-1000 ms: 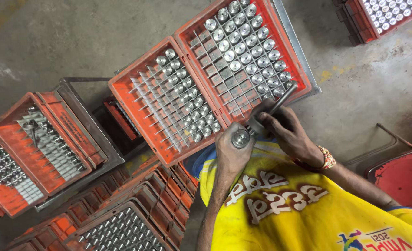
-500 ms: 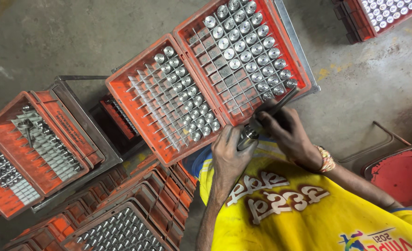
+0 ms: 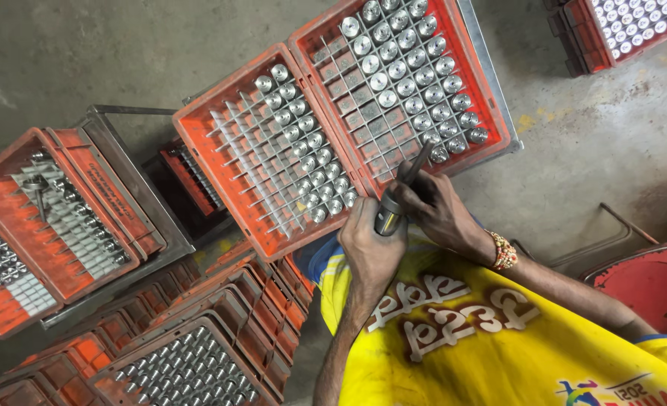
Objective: The person uses a handheld tool to press or stamp small cylindrical metal components arranged in a red plastic tray. They work systematically across the tray, moving from one component to the next while holding the tool in the right hand and stabilizing the tray with the left.
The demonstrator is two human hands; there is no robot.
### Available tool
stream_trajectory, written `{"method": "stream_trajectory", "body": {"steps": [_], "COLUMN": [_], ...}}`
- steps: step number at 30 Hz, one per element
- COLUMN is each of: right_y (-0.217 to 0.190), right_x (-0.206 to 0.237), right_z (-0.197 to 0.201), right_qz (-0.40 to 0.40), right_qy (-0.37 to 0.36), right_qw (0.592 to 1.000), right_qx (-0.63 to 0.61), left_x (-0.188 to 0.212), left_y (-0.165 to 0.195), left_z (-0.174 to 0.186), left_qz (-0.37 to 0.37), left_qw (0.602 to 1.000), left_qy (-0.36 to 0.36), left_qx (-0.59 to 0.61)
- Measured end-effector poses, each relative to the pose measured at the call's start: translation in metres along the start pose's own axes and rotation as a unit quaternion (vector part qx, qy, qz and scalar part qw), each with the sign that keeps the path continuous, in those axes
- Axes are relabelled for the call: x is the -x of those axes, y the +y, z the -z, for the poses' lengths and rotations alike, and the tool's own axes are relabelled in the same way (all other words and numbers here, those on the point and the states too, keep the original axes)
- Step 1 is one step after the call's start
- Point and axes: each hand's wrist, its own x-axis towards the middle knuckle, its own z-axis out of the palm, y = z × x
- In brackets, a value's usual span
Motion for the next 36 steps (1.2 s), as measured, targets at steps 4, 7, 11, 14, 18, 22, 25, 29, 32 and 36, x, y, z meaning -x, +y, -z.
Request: {"method": "stream_trajectory", "body": {"steps": [4,7,11,14,18,22,25,29,32,36], "right_y": [0.019,0.024,0.026,0.032,0.042,0.049,0.058,0.072,0.078,0.079], "right_x": [-0.011,-0.025,-0.036,-0.037,-0.036,-0.032,-0.027,-0.017,-0.007,0.002], "right_z": [0.002,0.04,0.125,0.161,0.163,0.144,0.128,0.116,0.12,0.137], "right_qz": [-0.011,0.088,0.112,0.041,0.043,-0.053,-0.096,-0.129,-0.097,-0.086], "right_qy": [0.052,0.183,0.333,0.321,0.297,0.308,0.288,0.269,0.247,0.271], "right_qw": [0.995,0.899,0.933,0.897,0.905,0.873,0.872,0.876,0.883,0.867], "right_qx": [-0.085,-0.387,-0.083,-0.3,-0.3,-0.374,-0.384,-0.379,-0.388,-0.409], "left_x": [-0.002,-0.008,-0.035,-0.053,-0.067,-0.081,-0.098,-0.141,-0.161,-0.179], "left_y": [-0.027,-0.073,-0.162,-0.205,-0.217,-0.194,-0.165,-0.13,-0.12,-0.133], "left_z": [0.001,0.011,0.023,0.019,0.017,0.003,-0.036,-0.115,-0.149,-0.173], "left_qz": [0.037,0.096,0.208,0.174,0.191,0.188,0.09,-0.014,-0.178,-0.058], "left_qw": [0.998,0.992,0.965,0.962,0.967,0.969,0.982,0.972,0.92,0.89], "left_qy": [-0.046,0.03,0.051,0.031,0.035,0.048,0.036,-0.187,-0.192,-0.317], "left_qx": [-0.011,-0.075,-0.15,-0.208,-0.164,-0.154,-0.164,-0.139,-0.292,-0.322]}}
